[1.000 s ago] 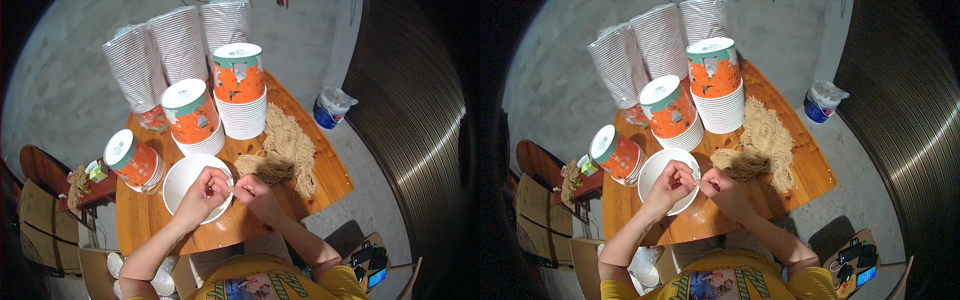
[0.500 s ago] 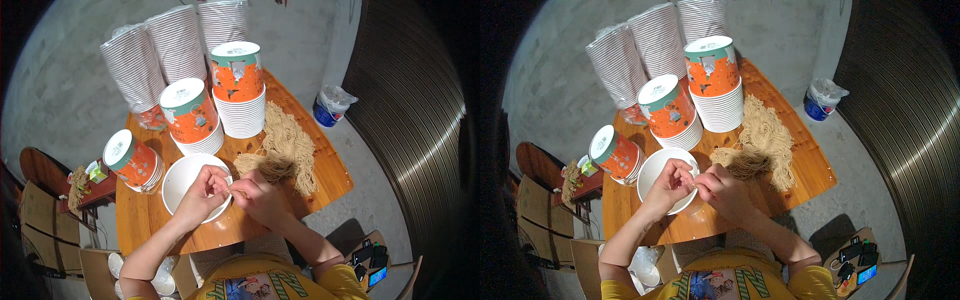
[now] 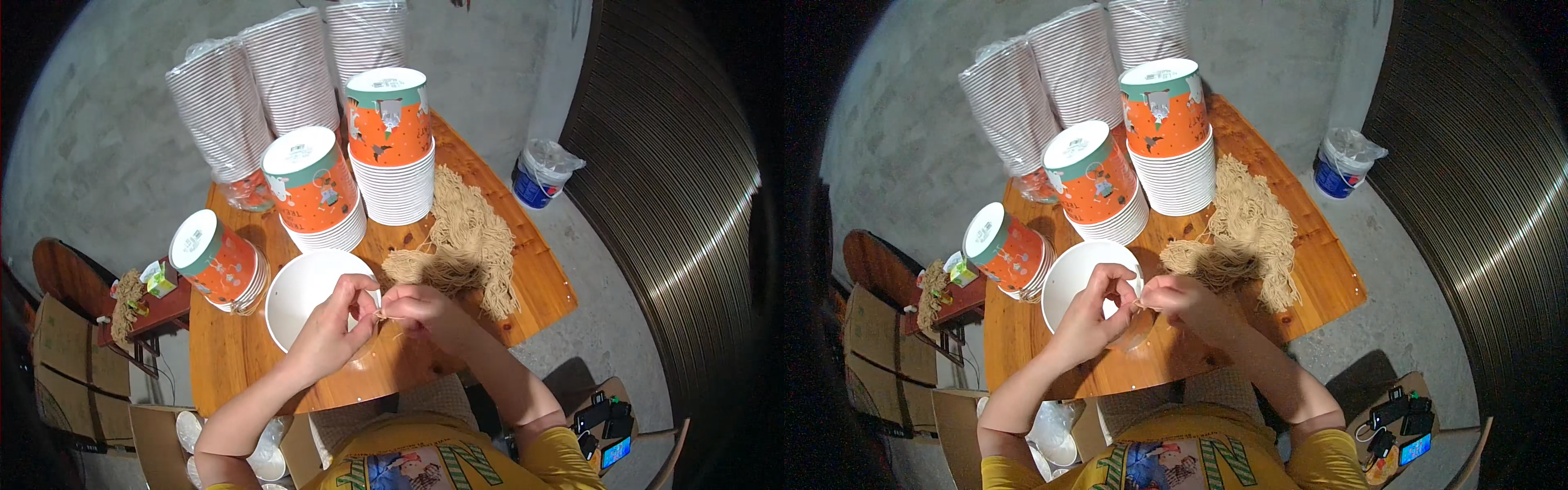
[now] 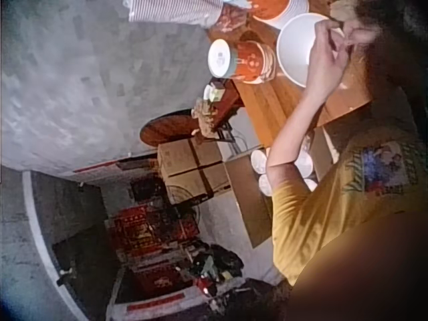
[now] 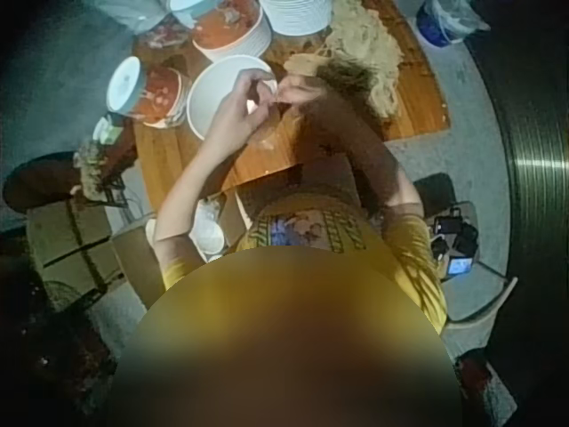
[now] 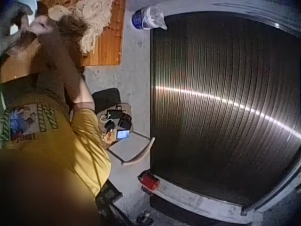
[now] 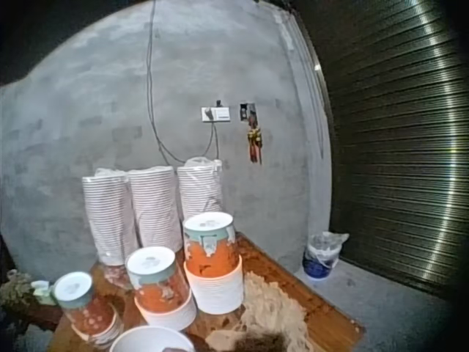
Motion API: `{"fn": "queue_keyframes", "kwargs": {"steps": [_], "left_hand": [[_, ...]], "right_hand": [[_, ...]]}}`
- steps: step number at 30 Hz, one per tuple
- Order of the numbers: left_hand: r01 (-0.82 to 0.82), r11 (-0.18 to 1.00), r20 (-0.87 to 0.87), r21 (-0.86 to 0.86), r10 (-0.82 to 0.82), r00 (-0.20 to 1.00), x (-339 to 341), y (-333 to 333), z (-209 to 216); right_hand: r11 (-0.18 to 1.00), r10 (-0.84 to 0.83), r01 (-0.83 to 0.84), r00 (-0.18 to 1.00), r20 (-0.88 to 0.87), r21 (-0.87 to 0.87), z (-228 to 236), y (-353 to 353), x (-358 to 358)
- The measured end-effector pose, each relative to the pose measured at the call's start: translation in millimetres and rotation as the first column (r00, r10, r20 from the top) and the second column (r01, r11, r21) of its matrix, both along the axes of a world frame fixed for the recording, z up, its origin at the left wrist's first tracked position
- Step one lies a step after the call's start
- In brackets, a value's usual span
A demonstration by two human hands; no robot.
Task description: Attaching thin string handles to decorated paper cups.
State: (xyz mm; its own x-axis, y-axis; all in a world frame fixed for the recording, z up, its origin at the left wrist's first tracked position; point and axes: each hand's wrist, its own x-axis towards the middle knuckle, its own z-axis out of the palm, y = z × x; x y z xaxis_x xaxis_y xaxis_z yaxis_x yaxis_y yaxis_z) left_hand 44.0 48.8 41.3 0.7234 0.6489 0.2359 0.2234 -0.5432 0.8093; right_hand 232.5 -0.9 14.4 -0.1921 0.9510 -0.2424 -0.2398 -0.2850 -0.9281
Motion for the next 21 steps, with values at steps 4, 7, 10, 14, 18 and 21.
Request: {"fn": "queue_keyframes", "kwargs": {"steps": [4,7,10,14,18,21], "left_hand": [[-0.009,0.999,0.026,-0.040,0.010,1.000,-1,3,-5],[-0.015,0.999,0.032,-0.050,0.017,0.999,0,4,-7],[-0.011,0.998,0.019,-0.063,0.012,1.000,0,4,-5],[0.004,0.994,0.006,-0.108,-0.003,1.000,-2,5,-6],[-0.012,0.993,-0.035,-0.113,0.008,0.999,-3,4,-2],[-0.059,0.990,-0.086,-0.126,0.048,0.995,-5,5,-3]], "right_hand": [[1.000,-0.015,0.016,0.998,-0.055,0.003,-5,-3,0],[0.969,-0.180,0.137,0.962,0.206,0.208,-7,-9,-12],[0.809,-0.298,0.179,0.946,0.129,0.560,-30,-7,-18],[0.739,-0.432,0.146,0.852,0.297,0.657,-34,-6,-18],[0.770,-0.415,0.179,0.870,0.267,0.613,-32,-8,-19],[0.770,-0.420,0.142,0.847,0.326,0.623,-35,-8,-18]]}}
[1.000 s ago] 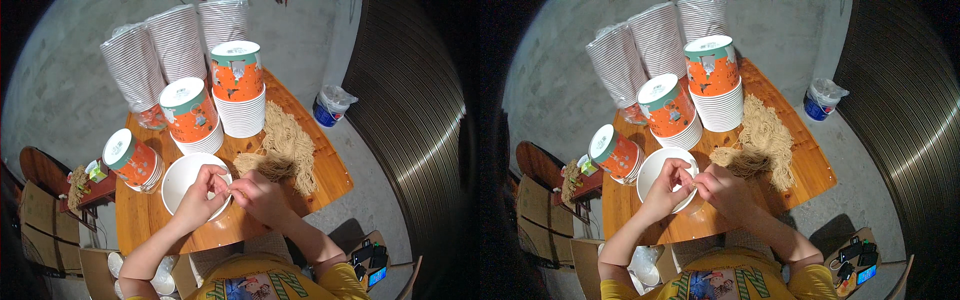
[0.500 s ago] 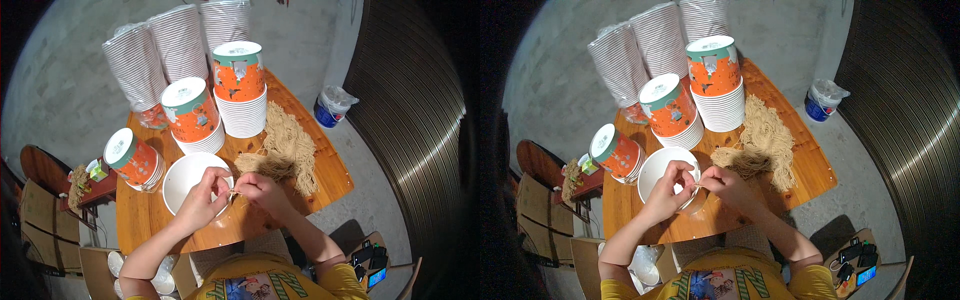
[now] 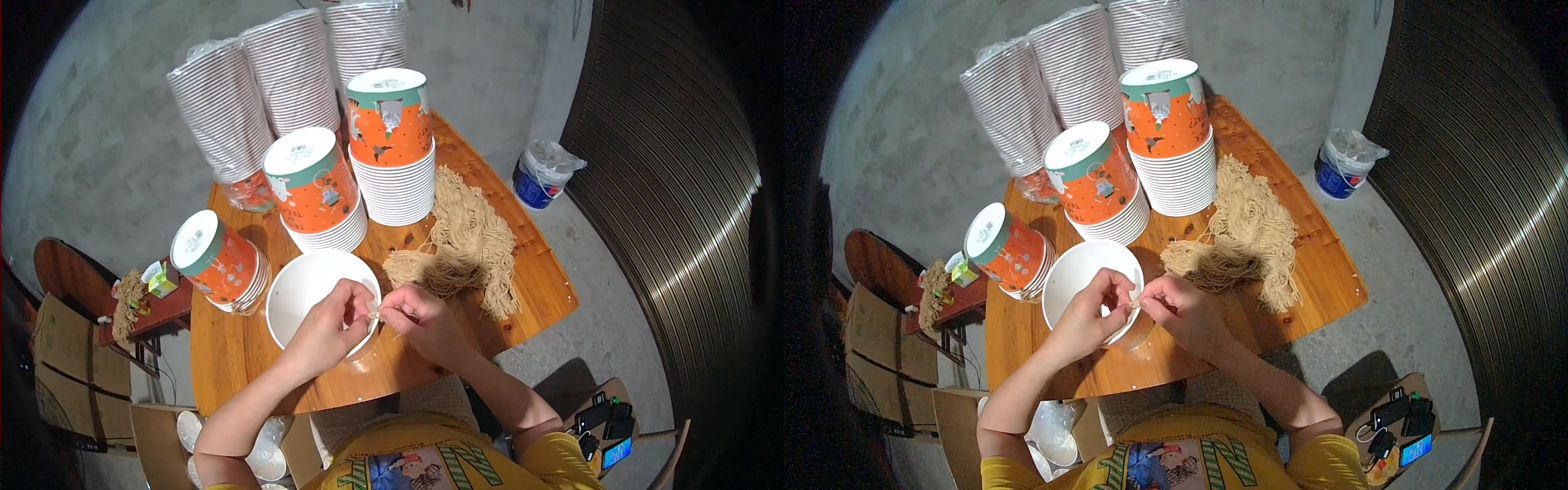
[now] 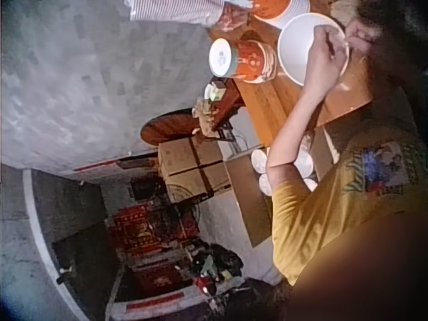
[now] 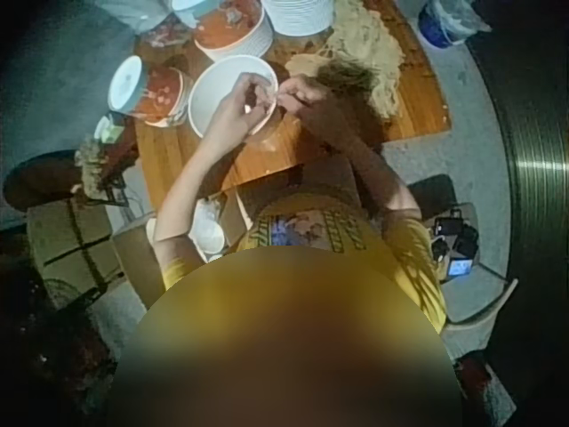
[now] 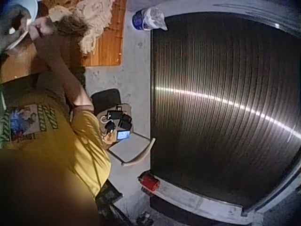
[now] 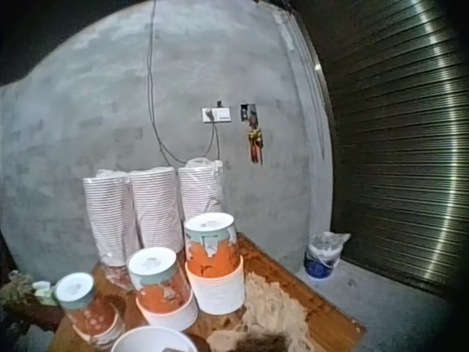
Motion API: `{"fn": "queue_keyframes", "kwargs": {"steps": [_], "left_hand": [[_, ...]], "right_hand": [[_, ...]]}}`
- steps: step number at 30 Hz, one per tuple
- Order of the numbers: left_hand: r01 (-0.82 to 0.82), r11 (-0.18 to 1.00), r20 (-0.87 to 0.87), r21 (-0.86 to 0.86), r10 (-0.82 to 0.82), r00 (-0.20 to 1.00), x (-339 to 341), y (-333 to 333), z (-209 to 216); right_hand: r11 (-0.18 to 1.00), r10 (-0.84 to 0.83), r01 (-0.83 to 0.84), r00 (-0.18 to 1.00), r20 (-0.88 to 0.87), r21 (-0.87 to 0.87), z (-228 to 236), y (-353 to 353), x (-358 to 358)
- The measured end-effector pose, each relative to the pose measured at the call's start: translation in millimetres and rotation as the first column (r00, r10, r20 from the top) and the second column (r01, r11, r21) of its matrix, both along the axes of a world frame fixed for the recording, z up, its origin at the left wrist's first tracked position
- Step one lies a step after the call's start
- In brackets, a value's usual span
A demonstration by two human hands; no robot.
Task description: Attaching thin string handles to decorated paper cups.
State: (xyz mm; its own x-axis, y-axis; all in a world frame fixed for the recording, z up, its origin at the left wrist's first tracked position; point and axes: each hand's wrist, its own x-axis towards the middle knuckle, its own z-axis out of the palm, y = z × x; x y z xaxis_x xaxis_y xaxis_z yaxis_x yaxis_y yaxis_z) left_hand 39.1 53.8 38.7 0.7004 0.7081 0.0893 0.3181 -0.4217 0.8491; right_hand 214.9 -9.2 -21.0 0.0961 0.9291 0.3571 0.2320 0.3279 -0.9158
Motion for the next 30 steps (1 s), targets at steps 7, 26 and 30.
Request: {"fn": "queue_keyframes", "kwargs": {"steps": [7,26,30], "left_hand": [[-0.041,0.989,-0.082,0.144,0.053,0.995,-1,-1,1],[-0.041,0.997,-0.039,0.071,0.043,0.998,1,5,-1],[-0.039,0.998,-0.037,0.054,0.041,0.998,2,4,-1]], "right_hand": [[1.000,-0.003,0.003,1.000,0.009,0.012,3,-3,1],[0.997,0.075,-0.077,0.988,-0.138,-0.010,-6,-7,10],[0.995,0.082,-0.087,0.990,-0.110,-0.042,-7,-8,12]]}}
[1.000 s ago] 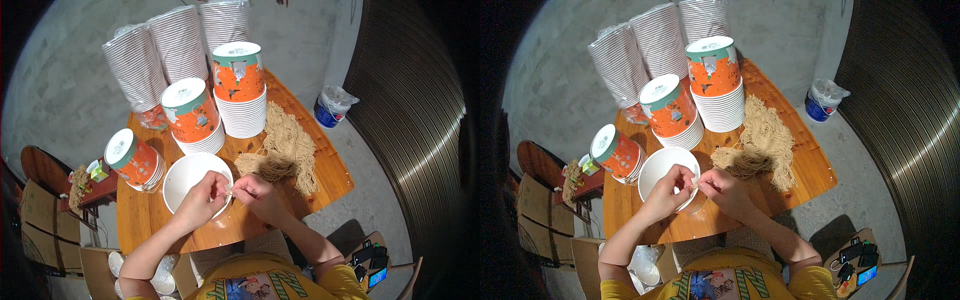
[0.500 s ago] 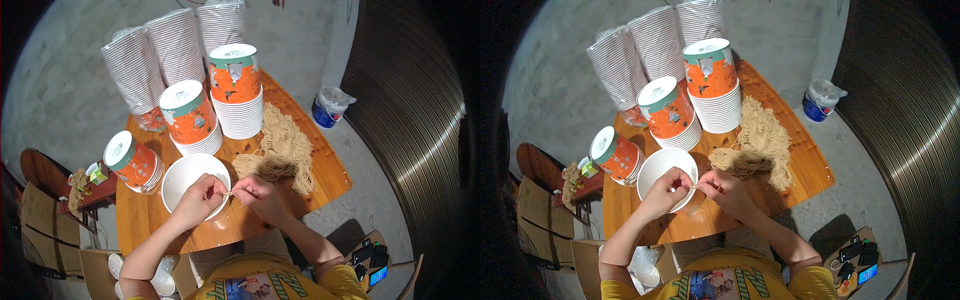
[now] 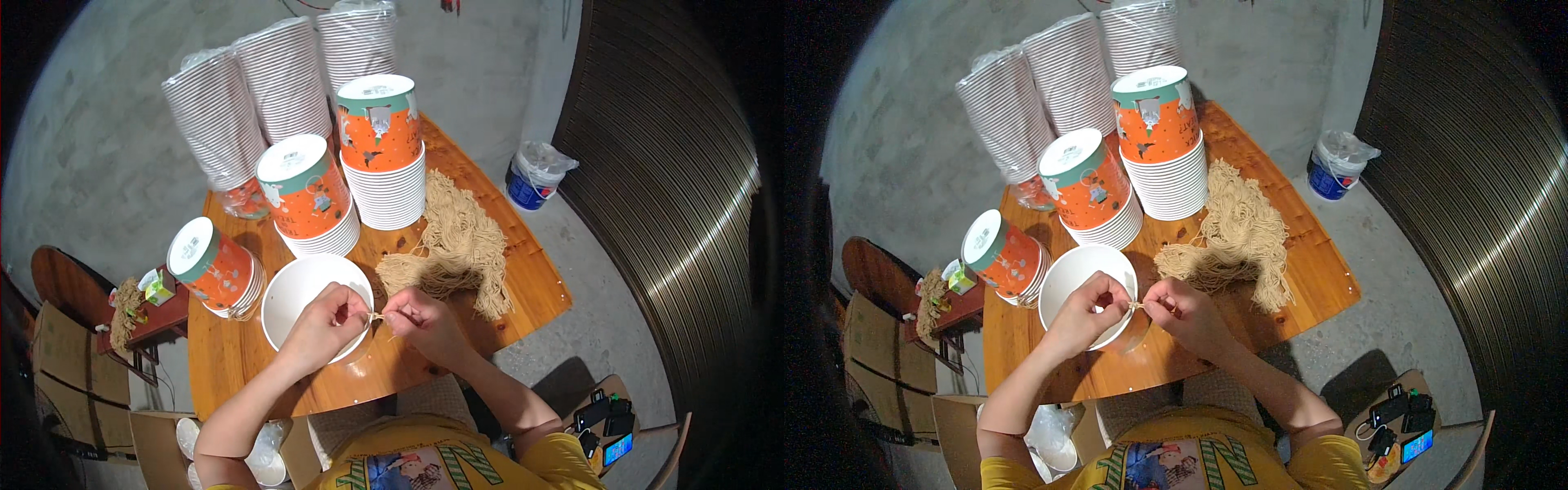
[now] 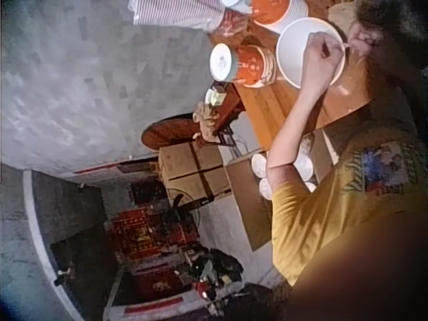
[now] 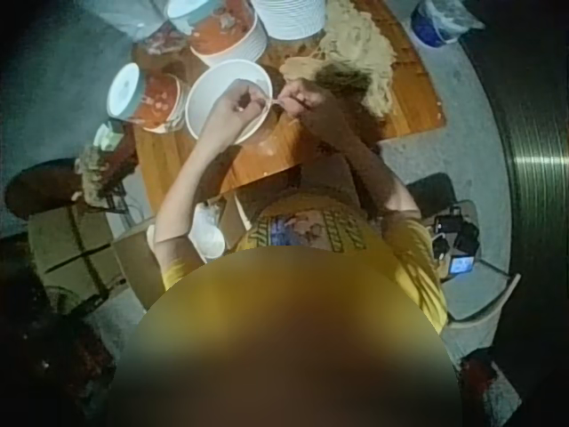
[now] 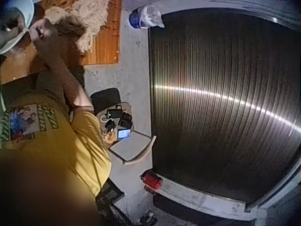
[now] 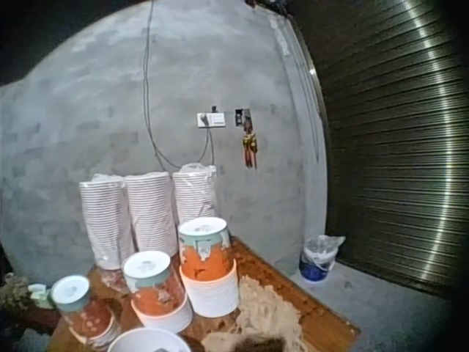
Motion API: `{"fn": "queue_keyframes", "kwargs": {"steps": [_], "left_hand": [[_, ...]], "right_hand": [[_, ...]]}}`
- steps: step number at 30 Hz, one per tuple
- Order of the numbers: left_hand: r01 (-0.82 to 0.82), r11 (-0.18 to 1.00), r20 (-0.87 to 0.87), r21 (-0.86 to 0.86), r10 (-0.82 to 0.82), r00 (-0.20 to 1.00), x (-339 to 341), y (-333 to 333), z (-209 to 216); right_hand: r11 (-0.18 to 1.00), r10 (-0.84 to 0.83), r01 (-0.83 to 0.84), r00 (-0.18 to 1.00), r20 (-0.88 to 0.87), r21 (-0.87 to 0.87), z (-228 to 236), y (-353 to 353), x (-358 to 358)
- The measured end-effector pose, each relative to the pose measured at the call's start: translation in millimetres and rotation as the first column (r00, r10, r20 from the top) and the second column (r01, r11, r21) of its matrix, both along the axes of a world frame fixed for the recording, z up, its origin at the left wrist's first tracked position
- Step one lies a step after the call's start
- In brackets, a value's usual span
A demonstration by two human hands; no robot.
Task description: Attaching thin string handles to decorated paper cups.
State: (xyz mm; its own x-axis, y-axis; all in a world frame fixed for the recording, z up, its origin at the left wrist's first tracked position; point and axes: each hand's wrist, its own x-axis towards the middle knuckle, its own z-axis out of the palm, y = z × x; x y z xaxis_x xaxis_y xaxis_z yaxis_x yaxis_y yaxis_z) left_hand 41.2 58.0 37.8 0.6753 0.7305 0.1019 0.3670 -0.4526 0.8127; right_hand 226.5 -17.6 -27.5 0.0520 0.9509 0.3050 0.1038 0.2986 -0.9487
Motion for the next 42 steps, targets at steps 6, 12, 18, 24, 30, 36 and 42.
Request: {"fn": "queue_keyframes", "kwargs": {"steps": [6,12,18,24,30,36,42], "left_hand": [[0.018,1.000,0.013,-0.011,-0.018,1.000,3,-2,0],[0.000,0.999,-0.017,0.047,0.001,1.000,3,-5,5],[0.023,0.999,-0.025,0.049,-0.022,0.999,2,-4,4],[0.025,0.999,-0.011,0.020,-0.025,1.000,2,-4,1],[0.010,1.000,-0.013,0.028,-0.009,1.000,1,-4,2],[-0.024,1.000,-0.010,-0.005,0.024,1.000,-1,-3,1],[0.006,1.000,0.011,0.020,-0.006,1.000,-2,-3,-3]], "right_hand": [[0.984,-0.165,0.136,0.938,0.306,0.114,20,-3,-12],[0.929,-0.334,0.218,0.841,0.426,0.299,23,-2,-16],[0.901,-0.395,0.232,0.787,0.474,0.366,13,1,-15],[0.901,-0.405,0.232,0.755,0.516,0.367,17,-2,-15],[0.905,-0.399,0.223,0.743,0.537,0.363,16,-3,-14],[0.915,-0.390,0.236,0.725,0.568,0.327,10,-4,-13],[0.959,-0.283,0.241,0.822,0.494,0.148,21,-9,-18]]}}
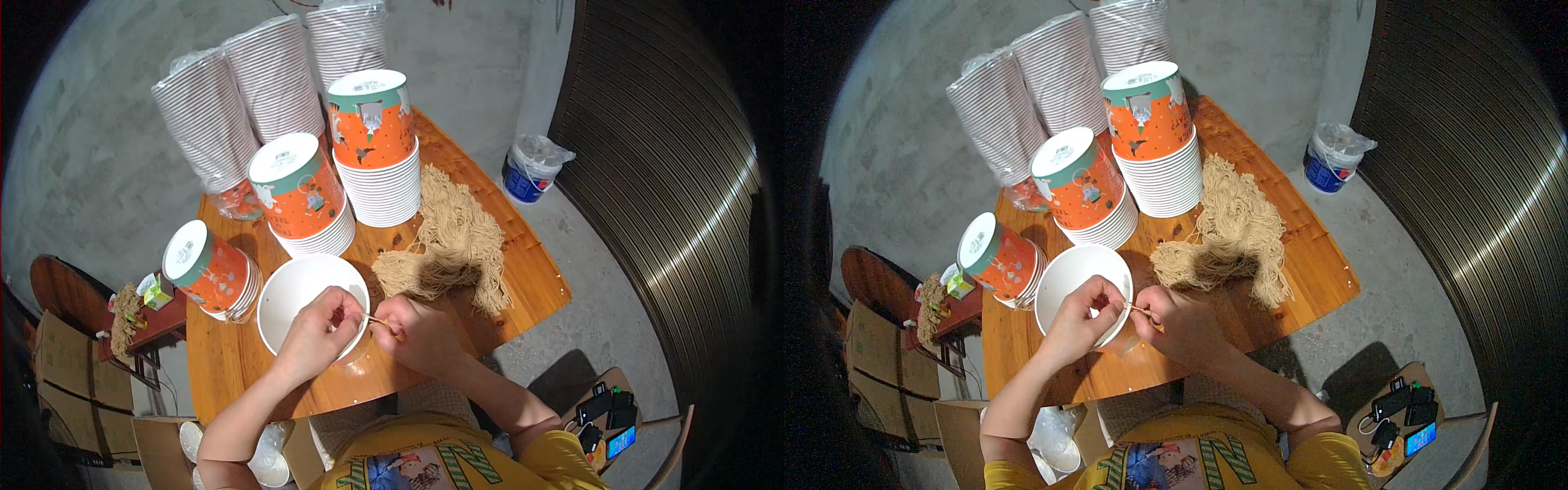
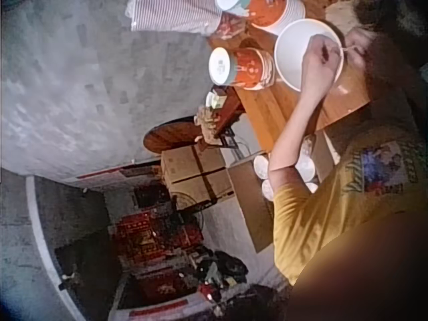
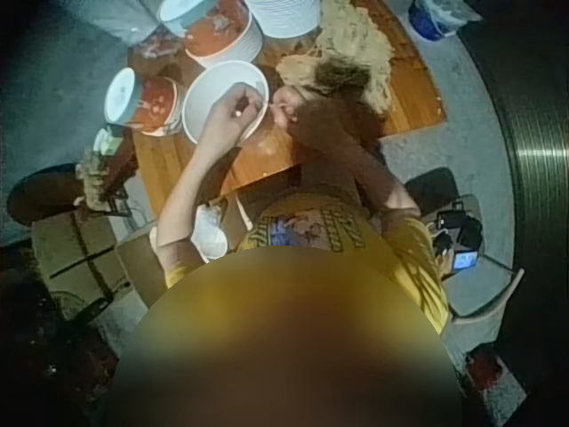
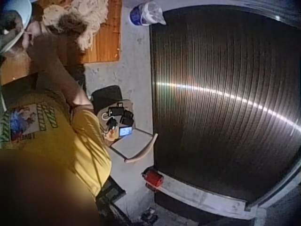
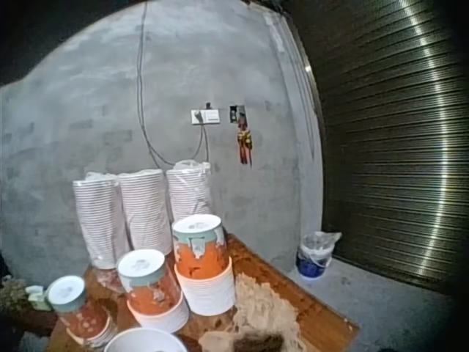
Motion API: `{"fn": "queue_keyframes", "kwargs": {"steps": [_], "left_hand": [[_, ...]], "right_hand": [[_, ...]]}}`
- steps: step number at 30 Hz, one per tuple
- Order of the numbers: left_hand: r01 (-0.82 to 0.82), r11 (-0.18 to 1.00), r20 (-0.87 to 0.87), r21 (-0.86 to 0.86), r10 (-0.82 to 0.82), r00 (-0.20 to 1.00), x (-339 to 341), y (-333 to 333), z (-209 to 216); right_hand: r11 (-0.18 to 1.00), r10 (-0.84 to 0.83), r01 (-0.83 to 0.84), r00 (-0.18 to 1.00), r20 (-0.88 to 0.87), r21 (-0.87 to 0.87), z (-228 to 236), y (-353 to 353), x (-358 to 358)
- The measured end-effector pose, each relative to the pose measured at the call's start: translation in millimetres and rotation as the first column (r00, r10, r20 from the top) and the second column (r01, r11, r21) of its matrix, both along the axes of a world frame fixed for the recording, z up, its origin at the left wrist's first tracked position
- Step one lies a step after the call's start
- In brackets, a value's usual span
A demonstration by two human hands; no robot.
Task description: Attaching thin string handles to decorated paper cups.
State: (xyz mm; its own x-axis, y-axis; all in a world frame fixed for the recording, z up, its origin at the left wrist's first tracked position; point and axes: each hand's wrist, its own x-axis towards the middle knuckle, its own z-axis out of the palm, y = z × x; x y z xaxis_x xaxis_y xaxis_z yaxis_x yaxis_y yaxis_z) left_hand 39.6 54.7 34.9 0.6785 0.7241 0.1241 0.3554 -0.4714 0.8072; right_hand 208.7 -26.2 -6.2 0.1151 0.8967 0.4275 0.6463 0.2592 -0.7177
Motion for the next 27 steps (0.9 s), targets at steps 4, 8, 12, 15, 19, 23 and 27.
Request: {"fn": "queue_keyframes", "kwargs": {"steps": [4,8,12,15,19,23,27], "left_hand": [[-0.049,0.999,0.018,-0.009,0.049,0.999,-1,3,-3],[-0.057,0.998,0.011,-0.022,0.057,0.998,-1,2,-1],[-0.058,0.998,0.013,-0.019,0.058,0.998,-1,3,-2],[-0.054,0.995,0.040,-0.081,0.057,0.998,-1,3,-1],[0.146,0.986,0.003,0.080,-0.147,0.989,4,-2,10],[0.168,0.963,-0.116,0.209,-0.147,0.982,4,-2,8],[0.123,0.982,-0.088,0.144,-0.112,0.990,5,-4,10]], "right_hand": [[1.000,0.030,-0.030,0.991,-0.132,-0.002,-3,-3,-1],[0.997,0.077,-0.077,0.973,-0.216,0.009,-9,-3,2],[0.971,0.114,-0.198,0.880,-0.462,-0.137,1,-6,4],[0.972,0.163,-0.225,0.857,-0.489,-0.072,-7,-4,5],[0.969,0.176,-0.242,0.824,-0.538,-0.054,-8,-3,5],[0.964,0.161,-0.245,0.843,-0.514,-0.099,0,-4,5],[0.964,0.161,-0.248,0.825,-0.542,-0.091,4,-5,4]]}}
